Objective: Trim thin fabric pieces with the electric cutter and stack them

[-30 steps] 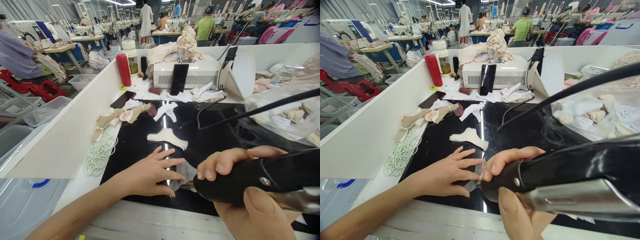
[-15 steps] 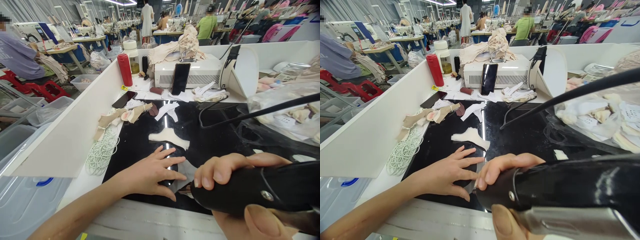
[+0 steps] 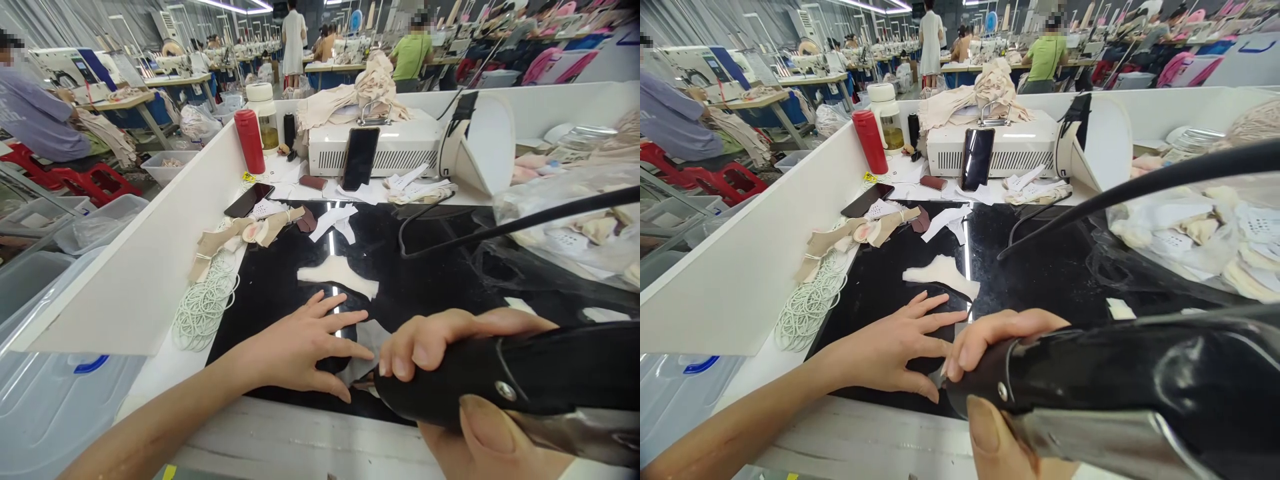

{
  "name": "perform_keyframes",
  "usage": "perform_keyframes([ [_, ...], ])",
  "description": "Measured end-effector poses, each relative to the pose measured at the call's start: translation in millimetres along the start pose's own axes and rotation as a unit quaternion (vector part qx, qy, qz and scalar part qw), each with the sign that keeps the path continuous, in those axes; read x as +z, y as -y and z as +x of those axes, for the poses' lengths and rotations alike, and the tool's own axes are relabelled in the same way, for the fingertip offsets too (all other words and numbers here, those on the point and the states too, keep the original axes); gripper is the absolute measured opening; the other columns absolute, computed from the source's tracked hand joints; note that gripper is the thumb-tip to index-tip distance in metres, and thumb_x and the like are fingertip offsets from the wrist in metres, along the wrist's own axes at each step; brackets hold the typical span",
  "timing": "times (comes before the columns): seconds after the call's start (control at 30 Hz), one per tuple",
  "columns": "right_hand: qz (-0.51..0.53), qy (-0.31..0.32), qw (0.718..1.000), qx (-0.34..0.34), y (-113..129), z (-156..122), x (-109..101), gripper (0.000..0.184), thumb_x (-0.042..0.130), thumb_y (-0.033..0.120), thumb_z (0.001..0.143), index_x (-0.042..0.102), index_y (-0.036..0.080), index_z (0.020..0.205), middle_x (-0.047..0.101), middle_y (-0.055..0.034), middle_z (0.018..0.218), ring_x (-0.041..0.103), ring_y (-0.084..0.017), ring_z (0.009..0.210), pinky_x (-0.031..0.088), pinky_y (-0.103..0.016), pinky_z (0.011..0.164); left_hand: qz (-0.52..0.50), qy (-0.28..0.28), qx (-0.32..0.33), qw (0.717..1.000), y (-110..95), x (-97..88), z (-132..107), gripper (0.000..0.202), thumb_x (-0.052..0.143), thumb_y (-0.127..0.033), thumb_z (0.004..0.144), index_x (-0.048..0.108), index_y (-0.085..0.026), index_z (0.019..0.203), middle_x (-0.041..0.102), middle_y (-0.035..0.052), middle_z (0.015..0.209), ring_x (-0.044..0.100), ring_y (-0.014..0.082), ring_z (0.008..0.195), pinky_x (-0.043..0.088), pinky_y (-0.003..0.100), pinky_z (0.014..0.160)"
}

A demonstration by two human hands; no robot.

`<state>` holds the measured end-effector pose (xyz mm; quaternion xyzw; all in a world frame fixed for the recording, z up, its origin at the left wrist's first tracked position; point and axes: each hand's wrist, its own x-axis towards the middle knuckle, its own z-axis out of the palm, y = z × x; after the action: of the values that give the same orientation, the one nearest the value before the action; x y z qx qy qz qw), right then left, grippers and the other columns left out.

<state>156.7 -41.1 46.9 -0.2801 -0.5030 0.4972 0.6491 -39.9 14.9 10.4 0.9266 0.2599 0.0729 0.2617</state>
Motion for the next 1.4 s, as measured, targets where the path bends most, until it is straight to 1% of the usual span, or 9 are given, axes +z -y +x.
perform_keyframes([
  [0.13, -0.040, -0.034, 0.998, -0.027, 7.5, 10.4, 2.1, 0.027, 0.082, 0.041, 0.086, 0.064, 0.033, 0.104, 0.064, 0.0048, 0.077, 0.063, -0.016, 0.062, 0.057, -0.035, 0.059, 0.000, 0.008, -0.014, 1.000, -2.6, -1.5, -0.4, 0.058, 0.083, -0.050, 0.085, 0.065, -0.035, 0.138, 0.036, 0.0046, 0.168, 0.020, 0.0440, 0.157, 0.019, 0.073, 0.122],
  [0.3, -0.034, -0.177, 0.982, -0.064, 19.0, 25.8, -13.7, 0.045, 0.093, 0.039, 0.069, 0.064, 0.032, 0.103, 0.064, 0.0061, 0.072, 0.058, -0.018, 0.059, 0.057, -0.033, 0.052, -0.014, 0.003, -0.019, 1.000, -3.2, -3.3, -3.4, 0.058, 0.084, -0.049, 0.083, 0.066, -0.036, 0.137, 0.034, 0.0068, 0.168, 0.018, 0.0457, 0.157, 0.020, 0.076, 0.120],
  [0.4, -0.039, -0.215, 0.974, -0.064, 20.7, 28.1, -24.2, 0.050, 0.095, 0.039, 0.064, 0.064, 0.031, 0.102, 0.065, 0.0061, 0.071, 0.057, -0.019, 0.059, 0.058, -0.033, 0.050, -0.022, -0.020, -0.009, 1.000, -5.7, -4.0, -3.8, 0.048, 0.082, -0.055, 0.083, 0.074, -0.033, 0.125, 0.037, 0.0076, 0.167, 0.021, 0.0454, 0.157, 0.020, 0.075, 0.120],
  [0.53, -0.046, -0.197, 0.977, -0.074, 18.3, 24.2, -23.8, 0.047, 0.094, 0.038, 0.068, 0.064, 0.030, 0.103, 0.065, 0.0055, 0.072, 0.058, -0.018, 0.059, 0.057, -0.032, 0.050, -0.003, -0.088, 0.038, 0.995, -13.0, -1.3, -0.1, 0.030, 0.071, -0.050, 0.095, 0.077, -0.025, 0.111, 0.052, 0.0081, 0.156, 0.037, 0.0361, 0.151, 0.021, 0.064, 0.126],
  [0.63, -0.042, -0.169, 0.981, -0.084, 16.0, 20.3, -19.8, 0.043, 0.089, 0.038, 0.074, 0.062, 0.029, 0.106, 0.065, 0.0050, 0.075, 0.059, -0.018, 0.060, 0.057, -0.033, 0.051, 0.007, -0.105, 0.082, 0.991, -17.1, 4.7, 4.9, 0.027, 0.061, -0.039, 0.104, 0.072, -0.020, 0.119, 0.062, 0.0086, 0.144, 0.053, 0.0260, 0.137, 0.026, 0.050, 0.128],
  [0.73, -0.055, -0.151, 0.983, -0.091, 14.1, 15.8, -19.7, 0.040, 0.085, 0.039, 0.080, 0.061, 0.029, 0.109, 0.064, 0.0051, 0.077, 0.060, -0.017, 0.059, 0.057, -0.035, 0.054, 0.016, -0.087, 0.102, 0.991, -17.3, 13.0, 9.4, 0.033, 0.057, -0.037, 0.106, 0.065, -0.017, 0.131, 0.066, 0.0088, 0.138, 0.059, 0.0238, 0.126, 0.033, 0.043, 0.124],
  [0.93, -0.068, -0.132, 0.986, -0.080, 10.3, 8.8, -25.3, 0.037, 0.082, 0.040, 0.084, 0.059, 0.030, 0.111, 0.063, 0.0049, 0.081, 0.062, -0.017, 0.064, 0.056, -0.035, 0.060, 0.032, -0.064, 0.101, 0.992, -13.4, 24.7, 12.0, 0.040, 0.059, -0.036, 0.105, 0.058, -0.016, 0.139, 0.066, 0.0090, 0.138, 0.059, 0.0233, 0.130, 0.033, 0.041, 0.123],
  [1.2, -0.070, -0.128, 0.986, -0.081, 9.2, 8.2, -25.7, 0.037, 0.081, 0.038, 0.086, 0.057, 0.029, 0.112, 0.063, 0.0045, 0.080, 0.062, -0.017, 0.065, 0.056, -0.035, 0.061, 0.048, -0.052, 0.086, 0.994, -15.8, 22.2, 12.9, 0.043, 0.062, -0.038, 0.103, 0.059, -0.015, 0.139, 0.065, 0.0093, 0.139, 0.059, 0.0253, 0.127, 0.041, 0.040, 0.117],
  [1.4, -0.080, -0.130, 0.985, -0.075, 10.7, 5.0, -27.1, 0.034, 0.079, 0.036, 0.088, 0.057, 0.030, 0.112, 0.063, 0.0044, 0.080, 0.063, -0.017, 0.065, 0.057, -0.036, 0.061, 0.038, -0.050, 0.083, 0.995, -15.8, 22.9, 13.0, 0.041, 0.058, -0.038, 0.105, 0.058, -0.018, 0.141, 0.064, 0.0095, 0.140, 0.058, 0.0238, 0.129, 0.039, 0.041, 0.119],
])
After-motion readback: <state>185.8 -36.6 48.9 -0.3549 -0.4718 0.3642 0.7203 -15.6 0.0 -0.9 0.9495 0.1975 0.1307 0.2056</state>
